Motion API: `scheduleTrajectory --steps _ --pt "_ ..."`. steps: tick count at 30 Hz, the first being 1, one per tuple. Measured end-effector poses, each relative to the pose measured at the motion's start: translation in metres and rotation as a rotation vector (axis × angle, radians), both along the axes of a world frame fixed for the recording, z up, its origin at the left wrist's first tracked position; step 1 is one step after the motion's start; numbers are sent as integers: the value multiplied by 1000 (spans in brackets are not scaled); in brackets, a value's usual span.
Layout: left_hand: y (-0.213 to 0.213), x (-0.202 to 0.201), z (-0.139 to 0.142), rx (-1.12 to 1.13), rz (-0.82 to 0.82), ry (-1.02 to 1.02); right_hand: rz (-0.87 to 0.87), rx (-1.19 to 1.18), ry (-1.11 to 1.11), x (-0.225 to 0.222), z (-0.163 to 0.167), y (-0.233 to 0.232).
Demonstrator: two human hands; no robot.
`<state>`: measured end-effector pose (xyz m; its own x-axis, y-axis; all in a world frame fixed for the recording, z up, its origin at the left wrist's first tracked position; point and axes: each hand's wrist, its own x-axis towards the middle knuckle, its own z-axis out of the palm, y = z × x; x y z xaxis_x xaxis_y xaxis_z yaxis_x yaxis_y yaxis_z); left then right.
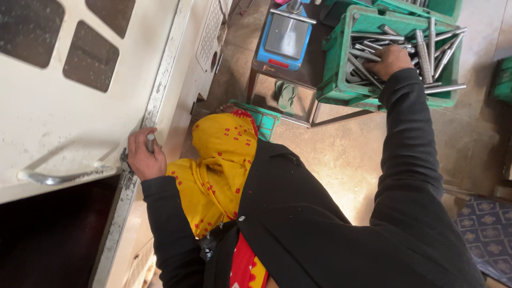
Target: The person sits in front of a large industrial machine and repeatedly picks up cylindrical metal rods from a green crate. They insert the rods into slots on the machine, manipulate them with their hands, and then return them to the crate. This cycle is repeated multiple times.
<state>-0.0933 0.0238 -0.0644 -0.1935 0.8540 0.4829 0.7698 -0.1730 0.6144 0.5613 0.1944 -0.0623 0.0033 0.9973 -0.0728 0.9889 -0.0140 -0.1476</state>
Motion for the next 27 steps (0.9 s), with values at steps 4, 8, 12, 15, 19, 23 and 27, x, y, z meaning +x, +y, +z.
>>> scheduleTrajectory --steps 4,8,12,15,19,23,27 --pt "-7 -3 -5 -77 -5 -119 9 34 -81 6 5 -1" --pt "-15 6 -27 -200 19 -752 38 358 -283 1 33 -24" --pt "-23 41 -43 -86 -165 -844 131 407 -169 -59 80 -67" --pt "-30 85 -32 -98 -301 -998 313 220 71 -155 92 -83" --pt "-40 112 6 -320 -453 -972 602 -288 673 -299 71 -103" --pt "-66 102 36 -304 -276 -1063 703 -382 976 -382 66 -123" --pt "-90 90 36 -286 47 -1559 520 -605 1265 -413 74 -145"
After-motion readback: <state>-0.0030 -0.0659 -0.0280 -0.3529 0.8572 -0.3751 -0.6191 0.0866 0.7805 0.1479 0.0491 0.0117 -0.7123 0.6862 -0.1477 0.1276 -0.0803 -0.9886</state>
